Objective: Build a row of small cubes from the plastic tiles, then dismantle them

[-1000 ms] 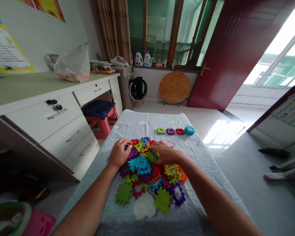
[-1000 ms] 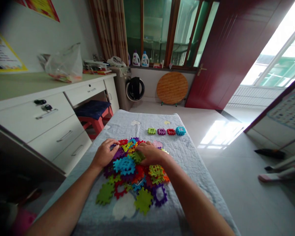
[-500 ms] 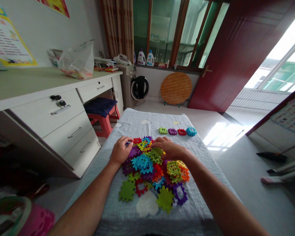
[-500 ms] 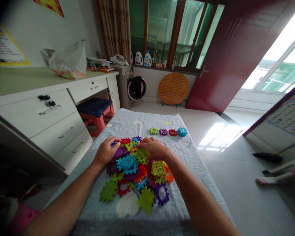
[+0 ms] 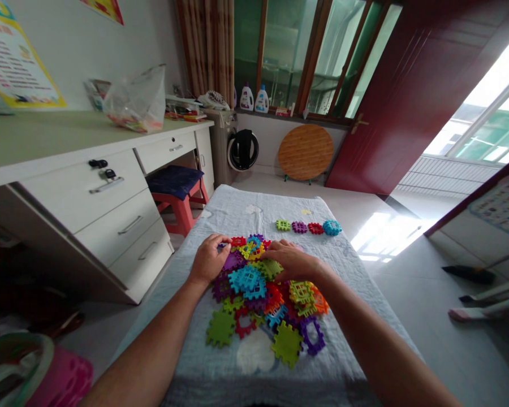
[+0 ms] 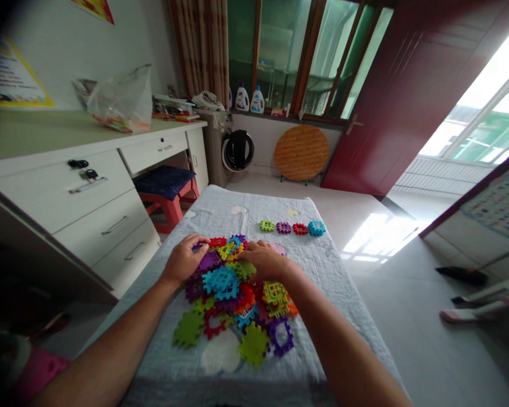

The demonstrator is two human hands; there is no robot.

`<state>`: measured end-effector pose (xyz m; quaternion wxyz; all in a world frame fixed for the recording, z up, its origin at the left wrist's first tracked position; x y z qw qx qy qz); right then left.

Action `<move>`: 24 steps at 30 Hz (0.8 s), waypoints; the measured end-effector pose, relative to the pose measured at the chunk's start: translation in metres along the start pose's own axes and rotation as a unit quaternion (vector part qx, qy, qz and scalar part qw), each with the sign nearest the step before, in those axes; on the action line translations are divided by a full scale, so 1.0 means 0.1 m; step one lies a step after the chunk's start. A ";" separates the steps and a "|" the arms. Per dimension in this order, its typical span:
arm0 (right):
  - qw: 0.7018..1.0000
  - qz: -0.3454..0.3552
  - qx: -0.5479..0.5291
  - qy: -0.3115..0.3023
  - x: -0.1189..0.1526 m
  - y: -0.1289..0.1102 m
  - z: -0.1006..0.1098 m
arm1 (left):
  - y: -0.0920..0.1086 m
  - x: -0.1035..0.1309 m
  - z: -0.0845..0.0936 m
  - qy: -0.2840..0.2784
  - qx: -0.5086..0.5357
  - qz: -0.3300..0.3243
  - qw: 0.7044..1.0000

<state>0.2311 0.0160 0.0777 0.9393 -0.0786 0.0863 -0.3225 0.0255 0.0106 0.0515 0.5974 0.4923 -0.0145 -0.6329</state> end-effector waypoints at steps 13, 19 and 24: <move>1.000 0.010 0.011 -0.003 0.00 -0.02 0.00 | -0.03 -0.02 0.00 -0.005 0.008 0.011 1.000; 1.000 0.024 0.016 0.009 0.00 -0.03 0.01 | -0.04 -0.01 -0.01 -0.007 0.013 0.009 1.000; 0.992 -0.052 -0.003 0.114 -0.13 0.58 0.28 | -0.06 -0.01 -0.02 -0.008 0.022 0.016 1.000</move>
Point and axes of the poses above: each hand's wrist, its own x-axis away from the middle knuckle, its own z-axis out of the back of the hand, y = z × x, the point moved 6 cm from there along -x, towards the middle knuckle, and after that the axes turned 13 degrees about y, right-handed, at the moved point
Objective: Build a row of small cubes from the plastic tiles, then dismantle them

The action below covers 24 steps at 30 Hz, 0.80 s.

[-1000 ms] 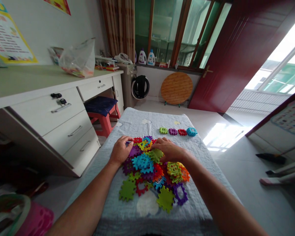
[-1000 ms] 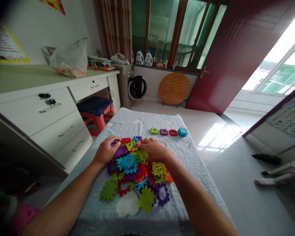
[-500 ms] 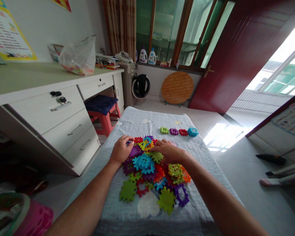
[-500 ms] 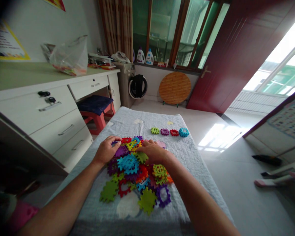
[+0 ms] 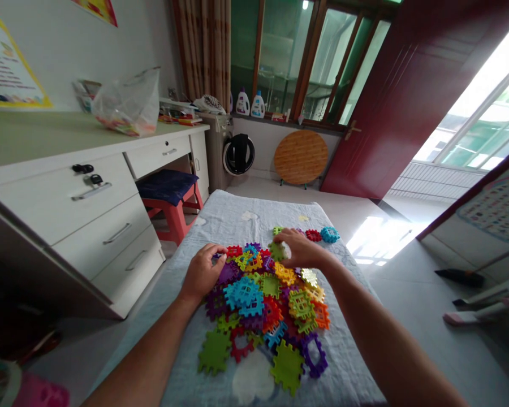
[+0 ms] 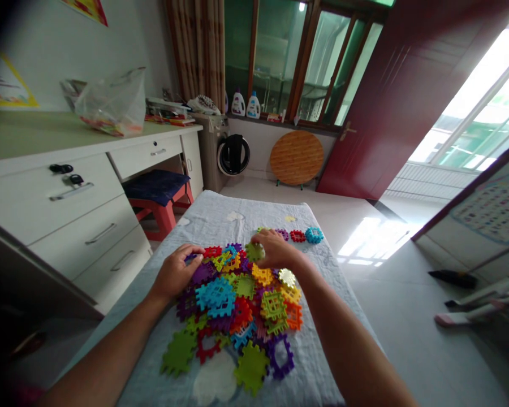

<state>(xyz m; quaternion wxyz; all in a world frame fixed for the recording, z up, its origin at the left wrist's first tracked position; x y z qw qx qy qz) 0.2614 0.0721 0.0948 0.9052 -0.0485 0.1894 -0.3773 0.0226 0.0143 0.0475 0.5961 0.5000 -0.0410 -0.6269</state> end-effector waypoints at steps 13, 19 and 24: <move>0.973 -0.167 0.149 -0.051 -0.57 1.05 -0.37 | -0.06 -0.02 0.01 0.018 0.021 0.016 0.999; 0.971 -0.173 0.149 -0.065 -0.58 1.05 -0.44 | -0.05 -0.02 0.01 0.018 0.023 0.019 0.999; 0.971 -0.169 0.157 -0.068 -0.59 1.04 -0.44 | -0.03 -0.02 0.02 0.018 0.022 0.023 0.999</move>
Point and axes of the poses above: each hand's wrist, its own x-axis away from the middle knuckle, its own z-axis out of the back of the hand, y = z × x, the point moved 6 cm from there along -x, towards the middle knuckle, and after that the axes turned 13 degrees about y, right-handed, at the moved point
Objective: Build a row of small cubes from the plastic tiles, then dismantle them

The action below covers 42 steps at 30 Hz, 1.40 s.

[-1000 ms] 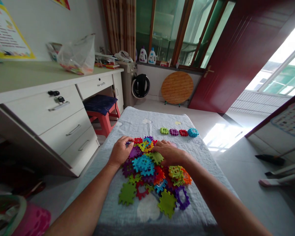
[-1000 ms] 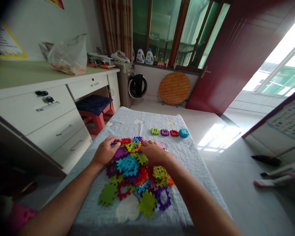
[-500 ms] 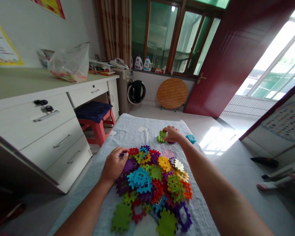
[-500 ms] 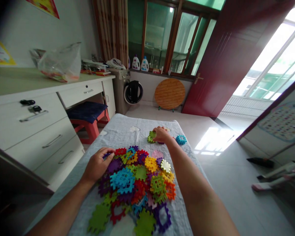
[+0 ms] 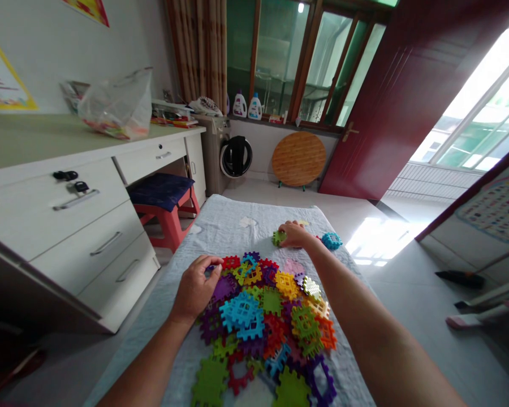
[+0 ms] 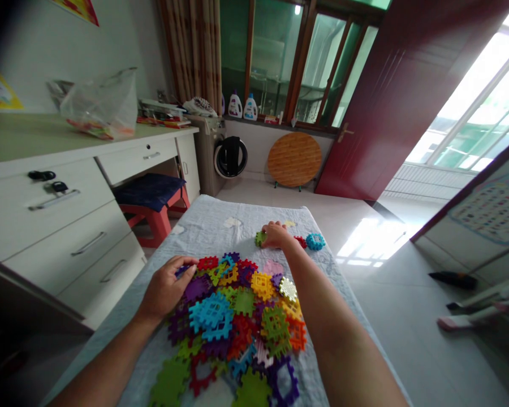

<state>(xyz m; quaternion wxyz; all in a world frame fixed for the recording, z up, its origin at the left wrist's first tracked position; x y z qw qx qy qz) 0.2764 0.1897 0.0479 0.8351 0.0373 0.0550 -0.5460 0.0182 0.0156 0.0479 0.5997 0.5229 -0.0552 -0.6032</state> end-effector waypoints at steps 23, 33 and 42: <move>0.952 -0.072 -0.264 0.134 1.43 0.33 0.28 | 0.28 0.05 0.02 -0.041 -0.017 -0.089 0.995; 0.950 -0.080 -0.290 0.080 1.68 0.30 -0.06 | 0.39 1.07 0.39 -0.191 -0.159 -0.195 0.949; 0.942 -0.100 -0.307 0.089 1.66 0.32 -0.08 | 0.45 1.24 0.18 -0.187 -0.208 -0.264 0.923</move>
Point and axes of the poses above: each hand's wrist, its own x-axis away from the middle knuckle, its own z-axis out of the back of the hand, y = z × x, the point moved 6 cm from there along -x, towards the middle knuckle, and after that the axes turned 13 degrees about y, right-handed, at the moved point
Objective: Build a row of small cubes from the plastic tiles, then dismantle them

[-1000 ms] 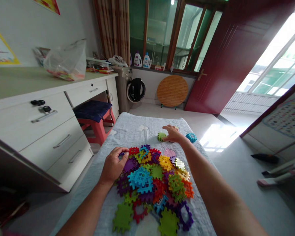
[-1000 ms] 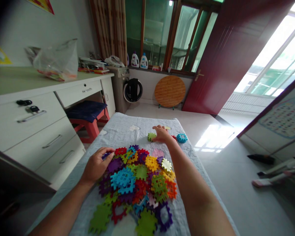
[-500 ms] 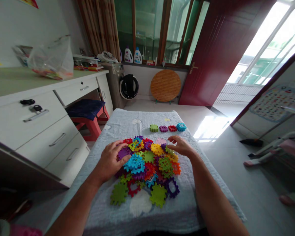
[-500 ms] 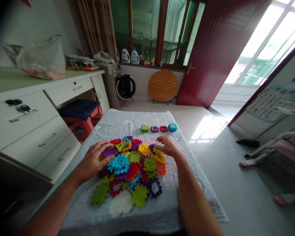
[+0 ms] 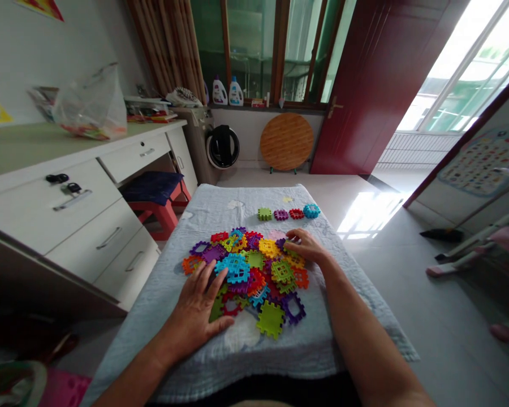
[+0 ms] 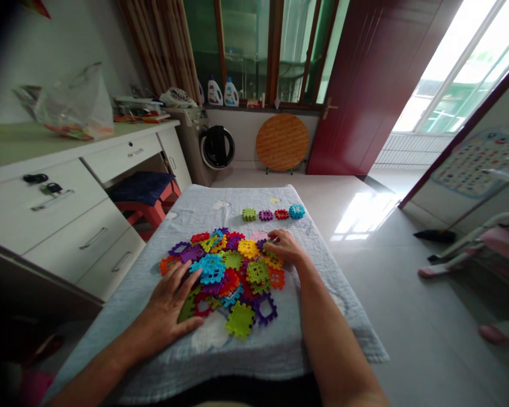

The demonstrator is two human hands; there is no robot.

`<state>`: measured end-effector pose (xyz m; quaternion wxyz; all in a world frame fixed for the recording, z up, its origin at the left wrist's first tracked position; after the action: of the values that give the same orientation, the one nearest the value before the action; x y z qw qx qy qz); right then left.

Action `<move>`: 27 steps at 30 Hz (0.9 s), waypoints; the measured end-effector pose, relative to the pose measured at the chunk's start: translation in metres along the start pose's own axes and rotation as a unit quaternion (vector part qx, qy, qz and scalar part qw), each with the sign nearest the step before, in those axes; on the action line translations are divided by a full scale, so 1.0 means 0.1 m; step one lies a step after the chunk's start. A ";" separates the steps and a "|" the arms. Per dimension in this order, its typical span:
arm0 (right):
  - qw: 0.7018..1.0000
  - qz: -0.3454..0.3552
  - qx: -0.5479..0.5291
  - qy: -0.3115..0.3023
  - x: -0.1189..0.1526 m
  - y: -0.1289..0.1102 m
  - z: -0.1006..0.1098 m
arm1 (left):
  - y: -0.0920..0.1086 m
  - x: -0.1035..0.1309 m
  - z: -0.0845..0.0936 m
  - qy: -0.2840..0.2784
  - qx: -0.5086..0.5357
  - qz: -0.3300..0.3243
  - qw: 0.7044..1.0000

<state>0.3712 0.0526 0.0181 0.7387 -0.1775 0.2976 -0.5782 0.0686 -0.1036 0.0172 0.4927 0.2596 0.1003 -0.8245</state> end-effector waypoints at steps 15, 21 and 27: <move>0.998 0.037 0.020 0.035 0.01 -0.11 -0.02 | 0.57 -0.41 0.20 0.036 0.052 -0.091 0.994; 0.997 0.047 0.019 0.056 0.01 -0.16 -0.04 | 1.30 -0.42 0.08 -0.010 0.140 -0.277 0.951; 0.995 0.048 -0.018 0.082 0.02 -0.22 0.01 | 1.33 -0.49 -0.15 0.008 0.117 -0.290 0.950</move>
<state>0.3561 0.0448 0.0318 0.7357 -0.1283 0.3755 -0.5488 0.2071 -0.1259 0.0421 0.1979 0.2815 0.0775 -0.9357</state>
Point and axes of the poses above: each hand's wrist, its own x-axis away from the middle knuckle, its own z-axis out of the back of the hand, y = z × x, the point moved 6 cm from there along -x, towards the middle knuckle, and after that the axes turned 13 degrees about y, right-handed, at the moved point
